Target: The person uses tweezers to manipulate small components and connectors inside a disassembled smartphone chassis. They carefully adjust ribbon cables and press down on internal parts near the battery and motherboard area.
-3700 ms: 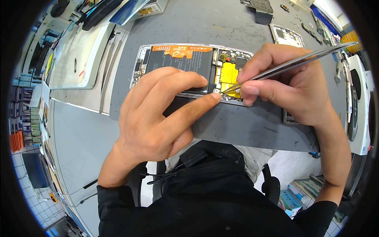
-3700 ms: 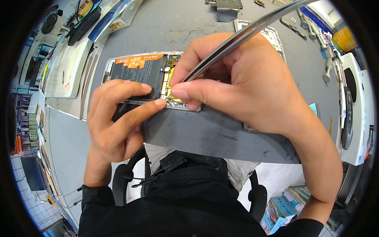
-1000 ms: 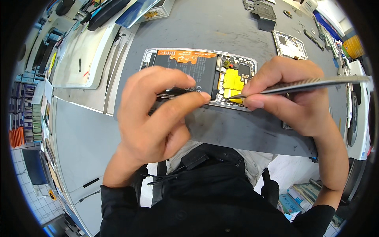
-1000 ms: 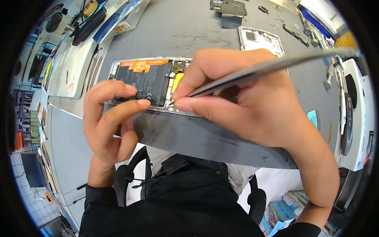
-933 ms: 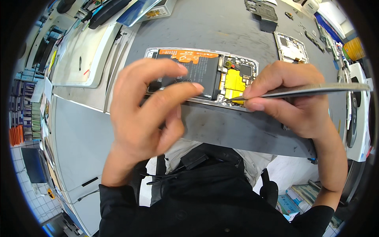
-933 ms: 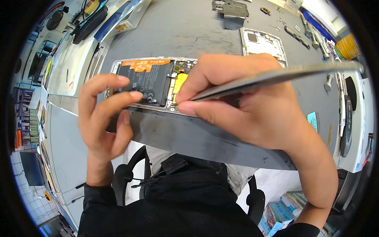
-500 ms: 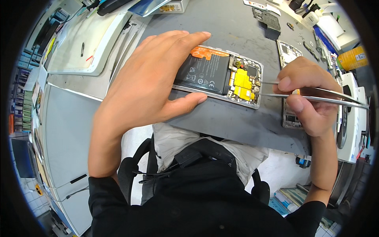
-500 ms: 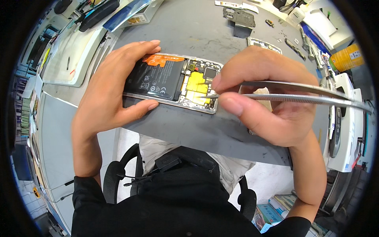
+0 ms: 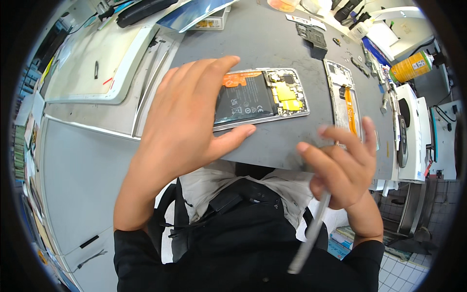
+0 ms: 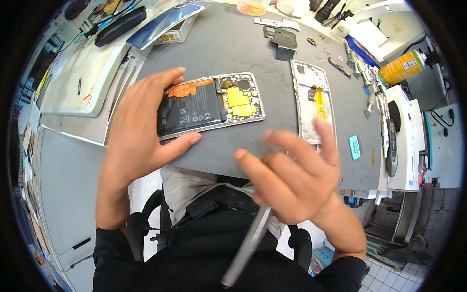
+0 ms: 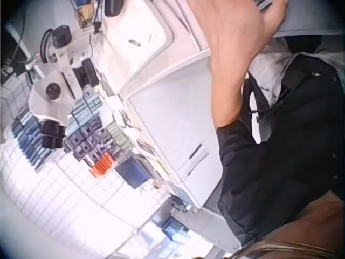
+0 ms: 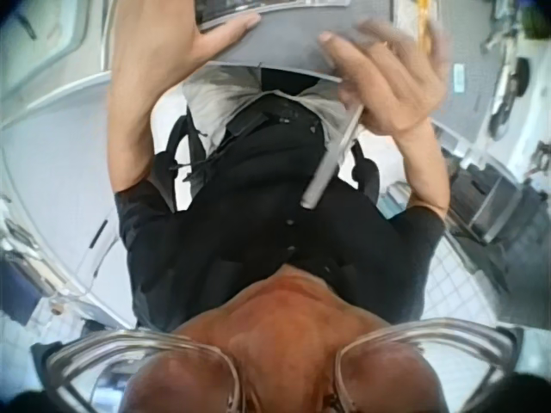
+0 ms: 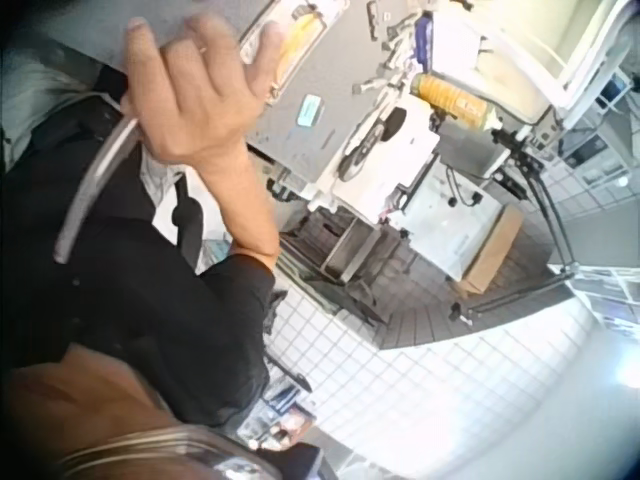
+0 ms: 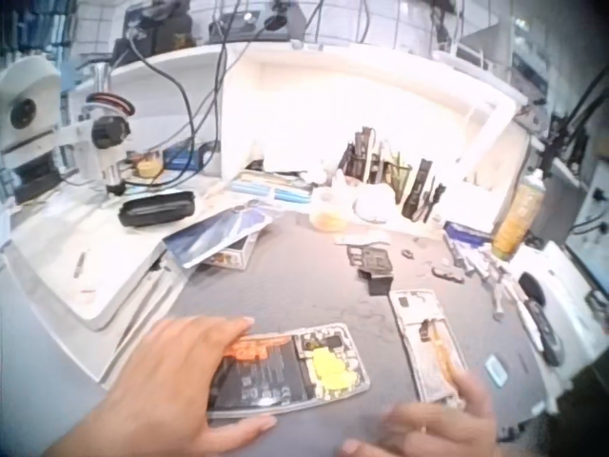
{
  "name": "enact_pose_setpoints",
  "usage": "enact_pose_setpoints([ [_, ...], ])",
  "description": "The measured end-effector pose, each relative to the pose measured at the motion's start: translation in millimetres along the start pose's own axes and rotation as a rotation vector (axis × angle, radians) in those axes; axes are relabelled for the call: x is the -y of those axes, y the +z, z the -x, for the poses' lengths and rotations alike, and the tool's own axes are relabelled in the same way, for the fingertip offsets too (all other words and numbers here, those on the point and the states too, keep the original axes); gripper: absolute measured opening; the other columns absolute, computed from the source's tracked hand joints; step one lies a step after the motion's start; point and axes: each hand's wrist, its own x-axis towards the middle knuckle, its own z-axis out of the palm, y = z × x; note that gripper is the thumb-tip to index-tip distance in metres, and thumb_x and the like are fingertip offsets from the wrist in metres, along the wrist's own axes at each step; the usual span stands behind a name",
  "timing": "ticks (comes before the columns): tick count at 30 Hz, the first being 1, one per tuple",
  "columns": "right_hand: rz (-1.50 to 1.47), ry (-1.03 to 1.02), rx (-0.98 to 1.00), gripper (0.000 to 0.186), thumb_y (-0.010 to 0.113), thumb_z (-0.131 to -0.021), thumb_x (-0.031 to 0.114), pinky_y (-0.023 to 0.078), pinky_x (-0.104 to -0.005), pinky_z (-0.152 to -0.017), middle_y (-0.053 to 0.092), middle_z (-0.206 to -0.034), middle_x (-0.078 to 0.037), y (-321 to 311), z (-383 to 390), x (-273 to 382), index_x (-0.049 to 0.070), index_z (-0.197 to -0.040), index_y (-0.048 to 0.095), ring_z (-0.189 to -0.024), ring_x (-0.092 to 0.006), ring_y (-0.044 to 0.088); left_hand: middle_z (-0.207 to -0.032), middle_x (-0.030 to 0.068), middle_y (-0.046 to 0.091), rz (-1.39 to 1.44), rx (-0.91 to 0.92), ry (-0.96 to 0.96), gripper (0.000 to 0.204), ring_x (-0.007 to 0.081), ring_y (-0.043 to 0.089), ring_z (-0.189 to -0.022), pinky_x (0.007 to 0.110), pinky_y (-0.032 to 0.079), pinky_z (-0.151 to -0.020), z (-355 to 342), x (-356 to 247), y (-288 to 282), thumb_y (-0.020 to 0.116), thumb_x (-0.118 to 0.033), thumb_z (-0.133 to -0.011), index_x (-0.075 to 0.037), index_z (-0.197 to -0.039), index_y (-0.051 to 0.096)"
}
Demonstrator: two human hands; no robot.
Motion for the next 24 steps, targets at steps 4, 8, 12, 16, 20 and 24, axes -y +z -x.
enact_pose_setpoints([
  [4,-0.012,0.091,-0.003,0.023,0.069,-0.087,0.013,0.051,-0.0393,-0.088,0.038,-0.064,0.002,13,-2,20,0.005,-0.106,0.079,-0.058,-0.0157,0.043,-0.126,0.0125,0.068,0.058,-0.011,-0.076,0.096,0.0334,0.063,-0.113,0.044,0.047,-0.102,1,-7,0,0.091,-0.019,-0.065,-0.006,-0.15,0.047],
  [8,0.04,0.14,0.018,0.029,0.073,-0.08,0.009,0.048,-0.0376,-0.079,0.039,-0.065,0.001,21,-7,23,0.002,-0.107,0.079,-0.059,-0.0163,0.043,-0.124,0.0102,0.069,0.051,-0.003,-0.131,0.102,0.0311,0.063,-0.109,0.042,0.049,-0.099,3,-10,2,0.091,-0.015,-0.061,-0.008,-0.152,0.046],
  [12,0.015,0.179,0.122,0.036,0.077,-0.082,0.009,0.047,-0.0378,-0.08,0.04,-0.065,0.001,20,-11,24,0.002,-0.117,0.077,-0.061,-0.0173,0.045,-0.124,0.0098,0.069,0.061,0.007,-0.111,0.098,0.0306,0.063,-0.108,0.041,0.049,-0.098,3,-7,3,0.091,-0.015,-0.061,-0.007,-0.149,0.049],
  [16,-0.012,0.209,0.167,0.041,0.079,-0.081,0.007,0.046,-0.0372,-0.08,0.04,-0.066,0.001,18,-12,24,0.002,-0.122,0.076,-0.062,-0.0175,0.046,-0.125,0.0107,0.069,0.069,0.02,-0.125,0.096,0.0304,0.063,-0.109,0.041,0.049,-0.098,2,-7,0,0.091,-0.015,-0.06,-0.006,-0.147,0.051],
  [20,0.015,0.158,0.086,0.035,0.072,-0.077,0.007,0.044,-0.0348,-0.069,0.036,-0.063,0.001,26,-12,20,-0.001,-0.11,0.079,-0.057,-0.016,0.04,-0.125,0.0118,0.069,0.093,0.021,-0.134,0.095,0.0305,0.063,-0.11,0.041,0.049,-0.099,2,-7,1,0.091,-0.015,-0.06,-0.005,-0.146,0.051],
  [24,0.0,0.165,0.092,0.038,0.072,-0.075,0.006,0.042,-0.0333,-0.065,0.036,-0.063,0.0,27,-12,20,-0.002,-0.111,0.078,-0.057,-0.0162,0.04,-0.125,0.0127,0.069,0.103,0.026,-0.122,0.094,0.0308,0.063,-0.111,0.041,0.049,-0.101,2,-6,3,0.091,-0.013,-0.061,-0.004,-0.145,0.051],
])
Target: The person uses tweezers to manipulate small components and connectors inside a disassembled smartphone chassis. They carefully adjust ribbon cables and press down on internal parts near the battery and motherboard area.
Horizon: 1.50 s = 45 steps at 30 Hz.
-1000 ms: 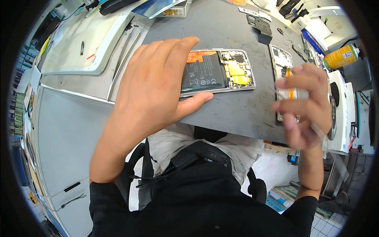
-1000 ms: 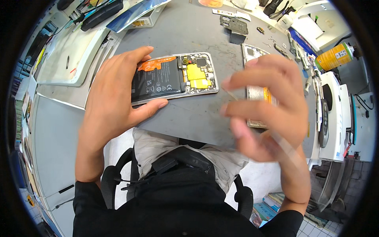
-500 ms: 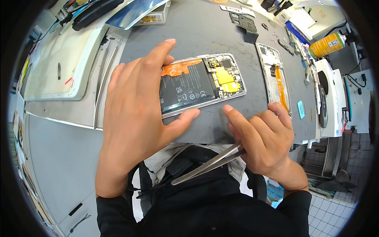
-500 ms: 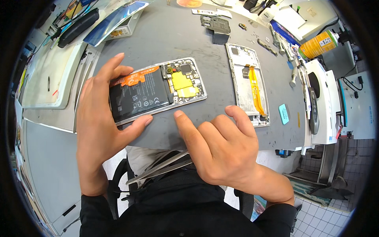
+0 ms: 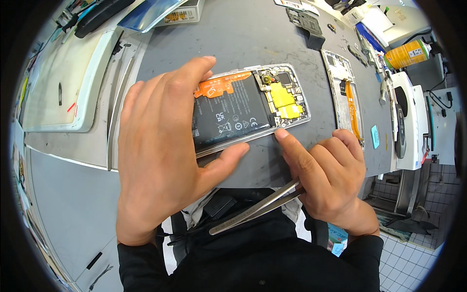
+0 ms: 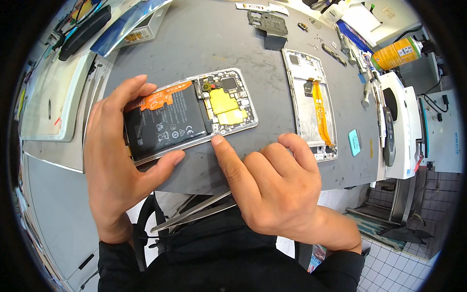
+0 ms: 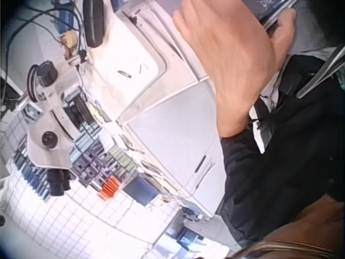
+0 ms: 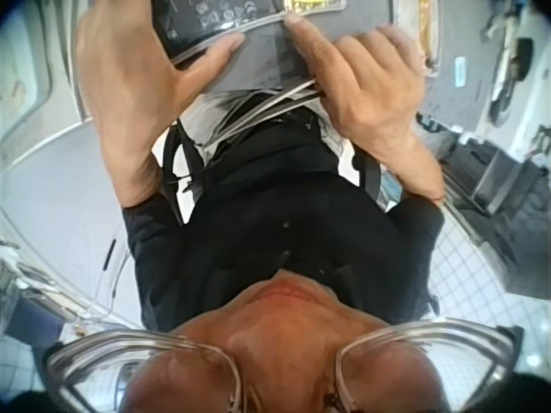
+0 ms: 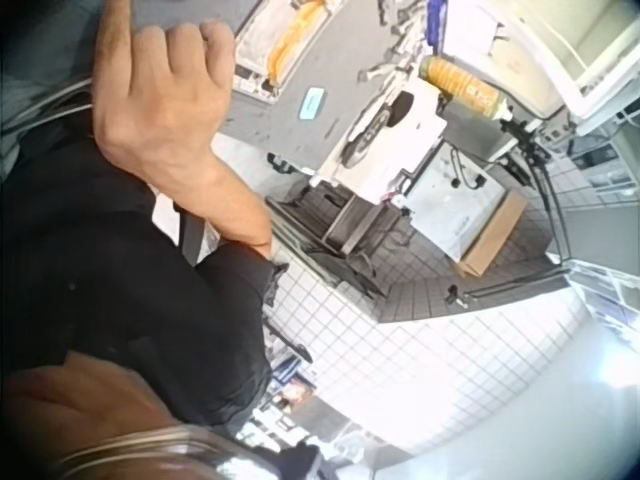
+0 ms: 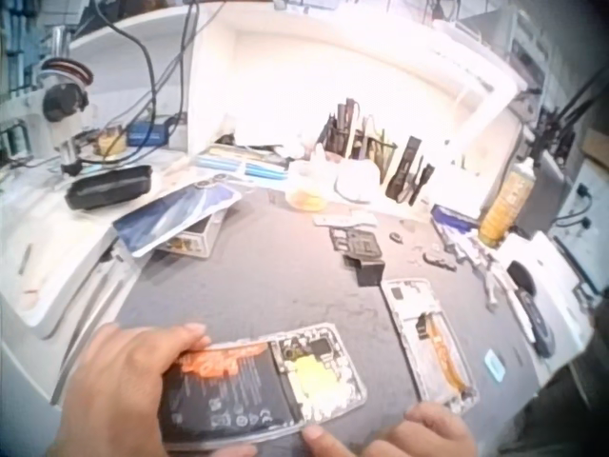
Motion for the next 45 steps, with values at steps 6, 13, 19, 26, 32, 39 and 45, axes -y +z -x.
enact_pose_setpoints([
  [6,0.007,-0.004,0.015,0.042,0.07,-0.071,0.006,0.042,-0.0333,-0.063,0.037,-0.064,0.0,-1,0,0,-0.003,-0.112,0.078,-0.057,-0.0164,0.041,-0.127,0.015,0.068,0.039,-0.002,0.001,0.095,0.031,0.063,-0.115,0.041,0.05,-0.103,2,1,-1,0.092,-0.012,-0.061,-0.001,-0.145,0.049],
  [13,0.0,-0.003,0.033,0.041,0.07,-0.072,0.006,0.044,-0.0336,-0.064,0.039,-0.063,-0.001,-3,-3,3,-0.004,-0.111,0.078,-0.057,-0.0167,0.043,-0.128,0.0167,0.066,0.071,-0.015,0.005,0.089,0.0304,0.064,-0.116,0.04,0.049,-0.105,3,4,1,0.092,-0.013,-0.063,0.001,-0.14,0.05],
  [19,-0.021,0.007,0.047,0.04,0.071,-0.071,0.006,0.045,-0.0337,-0.064,0.04,-0.063,-0.001,-4,-5,3,-0.004,-0.11,0.077,-0.057,-0.017,0.044,-0.128,0.0153,0.067,0.025,0.016,-0.021,0.084,0.0303,0.064,-0.115,0.04,0.049,-0.104,2,3,-2,0.092,-0.015,-0.064,0.001,-0.136,0.053],
  [26,-0.044,-0.008,-0.011,0.045,0.069,-0.067,0.005,0.042,-0.0316,-0.056,0.038,-0.063,-0.001,1,-2,1,-0.006,-0.109,0.078,-0.056,-0.0165,0.042,-0.126,0.0136,0.067,-0.017,0.034,-0.025,0.081,0.0309,0.063,-0.113,0.04,0.049,-0.102,1,2,-3,0.091,-0.019,-0.064,-0.001,-0.135,0.056],
  [32,-0.112,0.033,0.063,0.053,0.077,-0.066,-0.004,0.035,-0.0319,-0.049,0.042,-0.063,-0.001,-7,-4,2,-0.007,-0.119,0.075,-0.057,-0.0171,0.044,-0.126,0.0132,0.066,-0.039,0.048,-0.026,0.079,0.0303,0.062,-0.113,0.039,0.048,-0.101,1,1,-4,0.091,-0.02,-0.064,-0.001,-0.133,0.058],
  [39,-0.123,0.039,0.091,0.056,0.077,-0.065,-0.001,0.035,-0.0317,-0.049,0.042,-0.063,-0.001,-8,-3,2,-0.006,-0.12,0.075,-0.058,-0.0169,0.044,-0.129,0.0142,0.066,0.031,0.021,-0.01,0.079,0.0296,0.063,-0.117,0.039,0.049,-0.104,3,4,-1,0.092,-0.015,-0.063,0.001,-0.133,0.057],
  [45,-0.113,0.044,0.087,0.056,0.077,-0.065,-0.001,0.035,-0.0316,-0.049,0.042,-0.063,-0.001,-7,-3,2,-0.005,-0.121,0.075,-0.058,-0.0168,0.045,-0.13,0.0157,0.066,0.046,0.034,-0.027,0.079,0.0306,0.063,-0.12,0.039,0.049,-0.106,4,4,-1,0.092,-0.014,-0.064,0.002,-0.132,0.056],
])
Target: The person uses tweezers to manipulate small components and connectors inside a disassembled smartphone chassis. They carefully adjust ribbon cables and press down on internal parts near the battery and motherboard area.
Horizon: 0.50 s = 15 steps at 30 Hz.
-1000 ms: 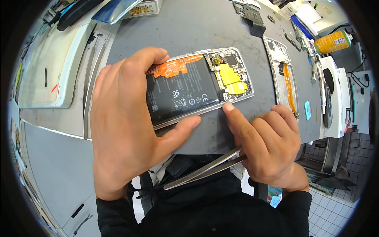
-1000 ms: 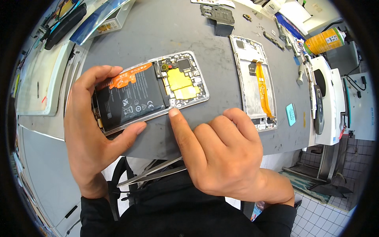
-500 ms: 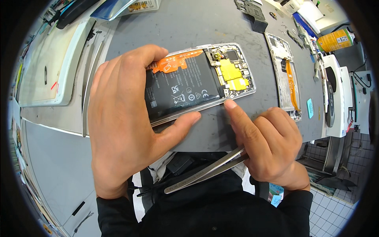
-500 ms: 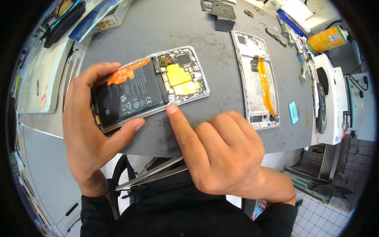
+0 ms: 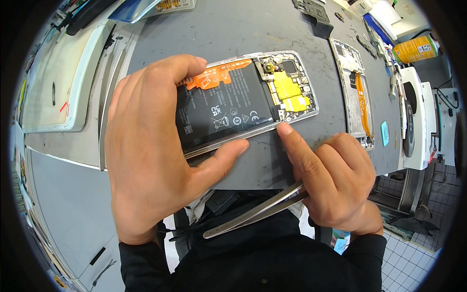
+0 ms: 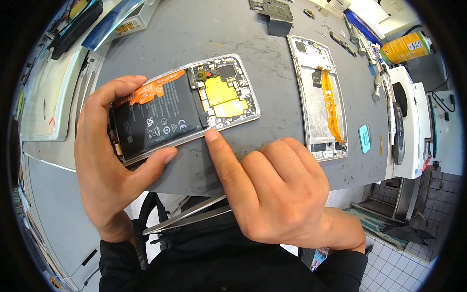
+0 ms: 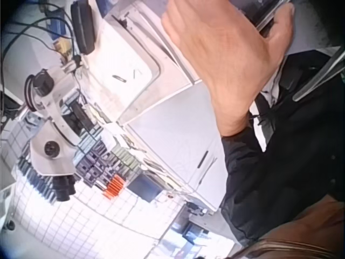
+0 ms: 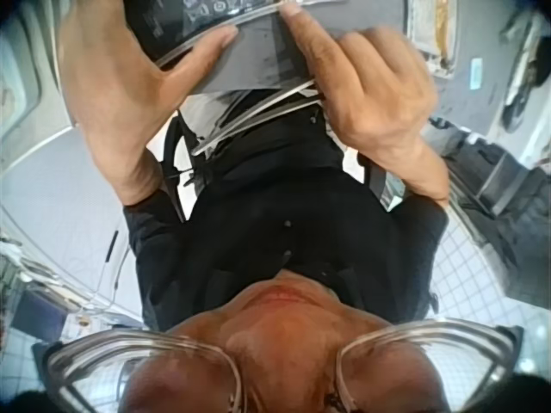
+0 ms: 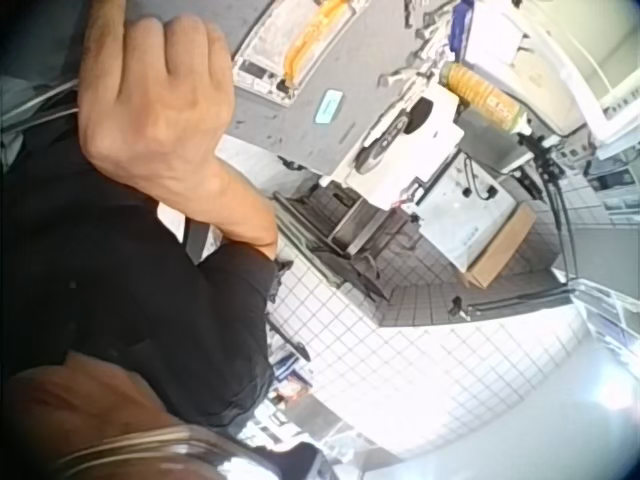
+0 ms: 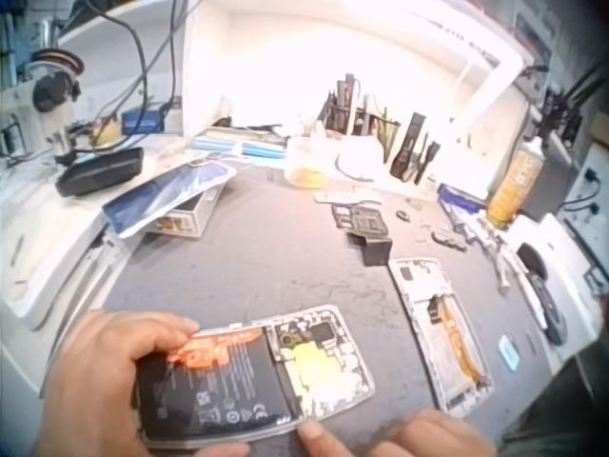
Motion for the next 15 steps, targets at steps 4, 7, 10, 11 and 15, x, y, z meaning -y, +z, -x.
enact_pose_setpoints([
  [4,0.006,0.001,-0.005,0.057,0.076,-0.064,-0.001,0.036,-0.0315,-0.049,0.041,-0.064,-0.001,-0.9,0.6,0.2,-0.005,-0.122,0.075,-0.058,-0.0166,0.044,-0.13,0.0161,0.066,-0.016,0.002,0.016,0.079,0.0309,0.063,-0.12,0.039,0.049,-0.106,-1.5,-0.9,-1.4,0.091,-0.014,-0.065,0.002,-0.133,0.056],
  [7,0.022,-0.01,-0.001,0.059,0.075,-0.063,-0.001,0.036,-0.0313,-0.05,0.04,-0.064,-0.001,-0.2,0.4,0.4,-0.005,-0.122,0.075,-0.058,-0.0166,0.043,-0.131,0.0162,0.066,-0.01,-0.006,0.017,0.079,0.031,0.063,-0.12,0.039,0.049,-0.106,0.7,0.8,-0.1,0.092,-0.014,-0.065,0.001,-0.133,0.056],
  [10,0.045,-0.003,0.026,0.06,0.073,-0.062,-0.002,0.036,-0.0312,-0.05,0.039,-0.064,-0.001,-2.9,-1.1,2.8,-0.005,-0.122,0.076,-0.058,-0.0165,0.043,-0.131,0.0169,0.065,-0.01,-0.003,0.015,0.079,0.0309,0.063,-0.12,0.039,0.049,-0.106,0.0,0.9,0.2,0.092,-0.014,-0.065,0.001,-0.133,0.055],
  [11,0.052,-0.008,0.027,0.06,0.073,-0.062,-0.002,0.036,-0.0313,-0.05,0.039,-0.064,-0.001,-2.8,-0.7,2.7,-0.005,-0.122,0.075,-0.058,-0.0164,0.043,-0.131,0.0172,0.065,-0.006,-0.004,0.012,0.079,0.0309,0.063,-0.12,0.039,0.049,-0.106,0.4,1.2,0.8,0.092,-0.014,-0.064,0.001,-0.133,0.055],
  [15,0.076,-0.012,0.047,0.062,0.073,-0.062,-0.003,0.036,-0.0312,-0.049,0.038,-0.064,-0.001,-5.7,-1.7,4.4,-0.004,-0.124,0.075,-0.058,-0.016,0.044,-0.131,0.0184,0.065,-0.006,0.001,0.006,0.079,0.0307,0.064,-0.119,0.039,0.049,-0.105,-0.1,0.3,-0.5,0.092,-0.013,-0.064,0.001,-0.132,0.055],
])
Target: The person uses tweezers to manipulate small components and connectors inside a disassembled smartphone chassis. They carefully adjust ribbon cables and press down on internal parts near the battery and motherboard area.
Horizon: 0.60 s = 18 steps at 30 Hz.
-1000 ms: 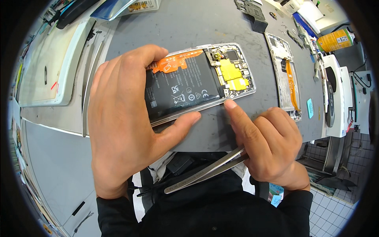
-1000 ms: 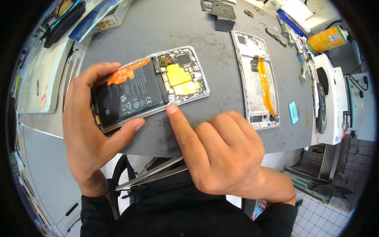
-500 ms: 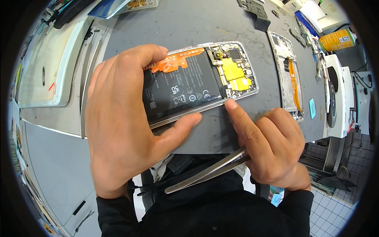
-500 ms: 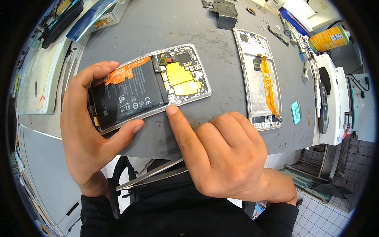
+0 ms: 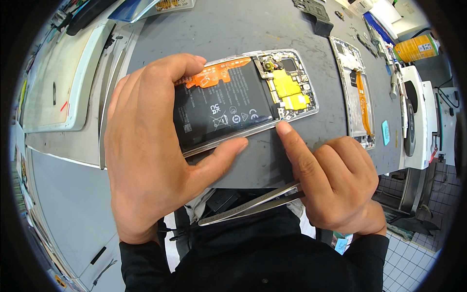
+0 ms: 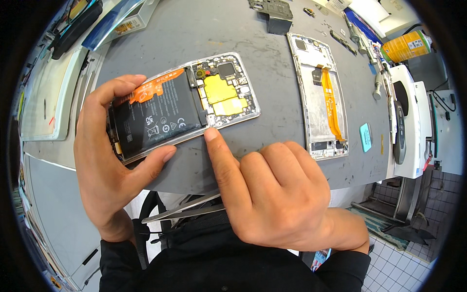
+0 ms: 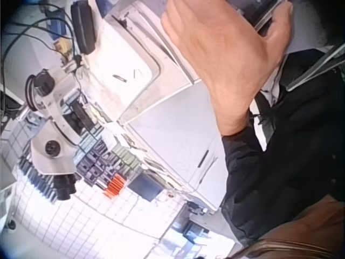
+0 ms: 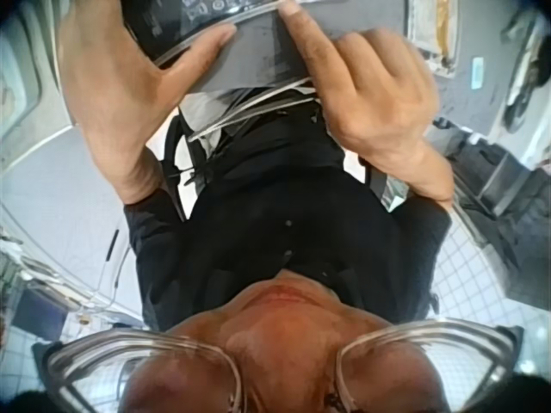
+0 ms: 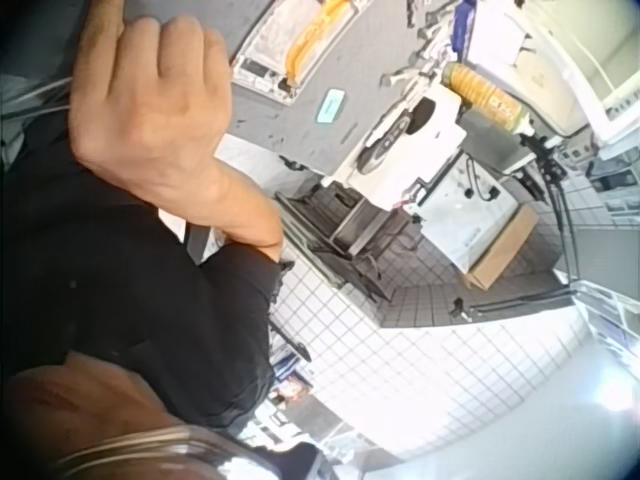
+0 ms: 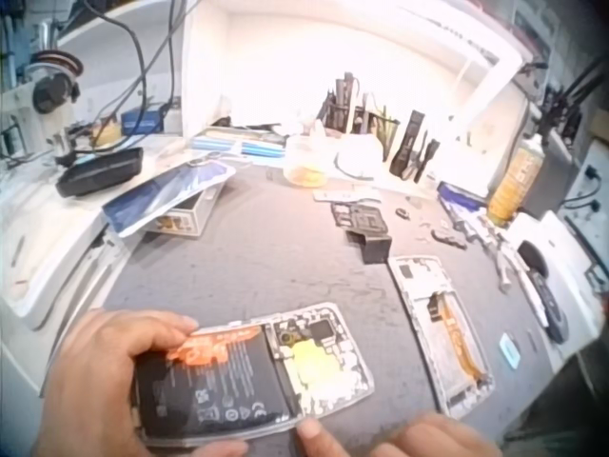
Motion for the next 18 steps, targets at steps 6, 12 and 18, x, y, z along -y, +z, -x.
enact_pose_setpoints([
  [6,-0.028,-0.004,-0.002,0.054,0.076,-0.069,-0.004,0.037,-0.0303,-0.049,0.042,-0.064,-0.001,0.6,-3.8,1.1,-0.006,-0.122,0.074,-0.057,-0.0155,0.044,-0.131,0.018,0.065,-0.015,0.012,-0.013,0.077,0.0301,0.064,-0.119,0.039,0.049,-0.105,-0.3,-1.0,-1.2,0.092,-0.013,-0.065,0.001,-0.131,0.055],
  [12,-0.052,-0.015,-0.049,0.051,0.077,-0.07,-0.005,0.036,-0.0303,-0.048,0.044,-0.064,-0.001,6.2,-1.2,-0.7,-0.008,-0.12,0.074,-0.056,-0.0155,0.044,-0.131,0.017,0.065,-0.005,0.016,-0.027,0.076,0.0298,0.063,-0.118,0.038,0.047,-0.105,-1.5,-0.5,-0.6,0.091,-0.014,-0.066,0.001,-0.131,0.054],
  [18,-0.066,-0.033,-0.047,0.056,0.075,-0.065,-0.003,0.036,-0.0292,-0.048,0.044,-0.064,0.0,4.8,-3.9,0.5,-0.008,-0.12,0.074,-0.057,-0.0149,0.044,-0.131,0.018,0.065,-0.003,0.017,0.001,0.075,0.0297,0.063,-0.117,0.038,0.048,-0.105,-2.3,0.0,-2.5,0.092,-0.015,-0.066,0.0,-0.129,0.054],
])
